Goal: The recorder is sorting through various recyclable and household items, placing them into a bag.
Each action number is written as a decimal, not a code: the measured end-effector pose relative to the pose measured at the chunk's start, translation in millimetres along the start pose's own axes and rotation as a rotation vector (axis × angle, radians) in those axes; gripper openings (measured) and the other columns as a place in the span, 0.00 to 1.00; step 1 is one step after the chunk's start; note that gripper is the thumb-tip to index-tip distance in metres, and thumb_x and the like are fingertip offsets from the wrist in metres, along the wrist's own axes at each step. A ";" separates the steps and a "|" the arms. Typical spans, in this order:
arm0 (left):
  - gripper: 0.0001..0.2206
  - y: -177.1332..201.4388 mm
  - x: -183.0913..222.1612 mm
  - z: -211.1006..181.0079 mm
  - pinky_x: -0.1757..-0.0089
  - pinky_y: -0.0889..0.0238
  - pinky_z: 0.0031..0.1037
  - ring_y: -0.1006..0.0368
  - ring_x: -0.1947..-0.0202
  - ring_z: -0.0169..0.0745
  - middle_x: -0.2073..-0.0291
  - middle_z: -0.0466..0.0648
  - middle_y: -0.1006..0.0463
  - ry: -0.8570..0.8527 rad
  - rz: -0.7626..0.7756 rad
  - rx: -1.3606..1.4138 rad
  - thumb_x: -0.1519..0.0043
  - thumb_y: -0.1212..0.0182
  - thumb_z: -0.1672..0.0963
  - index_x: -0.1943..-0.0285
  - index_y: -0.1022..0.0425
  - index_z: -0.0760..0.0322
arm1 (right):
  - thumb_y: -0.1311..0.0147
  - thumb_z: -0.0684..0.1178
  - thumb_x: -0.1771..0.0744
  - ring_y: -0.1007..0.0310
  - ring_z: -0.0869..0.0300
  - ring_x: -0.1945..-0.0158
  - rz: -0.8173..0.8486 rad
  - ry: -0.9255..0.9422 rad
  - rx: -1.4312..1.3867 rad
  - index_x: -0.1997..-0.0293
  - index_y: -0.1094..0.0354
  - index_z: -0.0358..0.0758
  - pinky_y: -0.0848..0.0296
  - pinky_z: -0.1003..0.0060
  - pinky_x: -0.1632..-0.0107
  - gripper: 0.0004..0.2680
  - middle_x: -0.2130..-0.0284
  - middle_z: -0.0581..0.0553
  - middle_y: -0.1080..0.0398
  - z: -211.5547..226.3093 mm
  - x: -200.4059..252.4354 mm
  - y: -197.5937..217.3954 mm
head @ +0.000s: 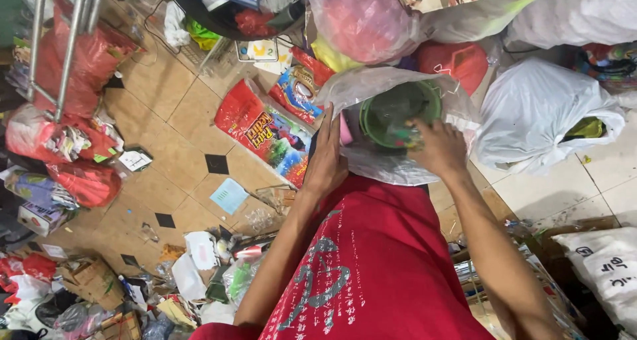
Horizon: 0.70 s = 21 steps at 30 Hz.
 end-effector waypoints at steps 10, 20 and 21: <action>0.47 -3.1 11.4 5.5 0.28 0.58 0.40 0.60 0.21 0.66 0.20 0.61 0.58 -0.121 0.035 -0.014 0.55 0.51 0.70 0.19 0.57 0.67 | 0.39 0.56 0.37 0.25 0.46 0.47 0.409 -0.234 -0.009 0.43 0.27 0.43 0.29 0.47 0.45 0.18 0.51 0.37 0.25 -18.8 -55.2 -151.7; 0.46 -4.9 10.5 19.4 0.28 0.60 0.41 0.60 0.21 0.65 0.21 0.61 0.56 -0.041 0.003 -0.045 0.55 0.53 0.71 0.20 0.55 0.68 | 0.44 0.54 0.35 0.45 0.48 0.30 0.149 0.207 0.237 0.30 0.45 0.49 0.46 0.35 0.37 0.25 0.35 0.41 0.40 -14.8 -95.6 -203.7; 0.45 -5.9 9.5 20.1 0.28 0.59 0.40 0.60 0.22 0.65 0.21 0.60 0.55 -0.016 0.011 -0.051 0.55 0.53 0.71 0.20 0.54 0.67 | 0.43 0.58 0.37 0.49 0.46 0.30 0.247 0.155 0.250 0.28 0.48 0.45 0.51 0.32 0.36 0.29 0.33 0.37 0.44 -19.5 -103.6 -217.8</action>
Point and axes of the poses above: each hand's wrist, its own x-axis away from the middle knuckle, its own y-axis out of the back of the hand, z = x × y, the point moved 6 cm from there along -x, towards the middle knuckle
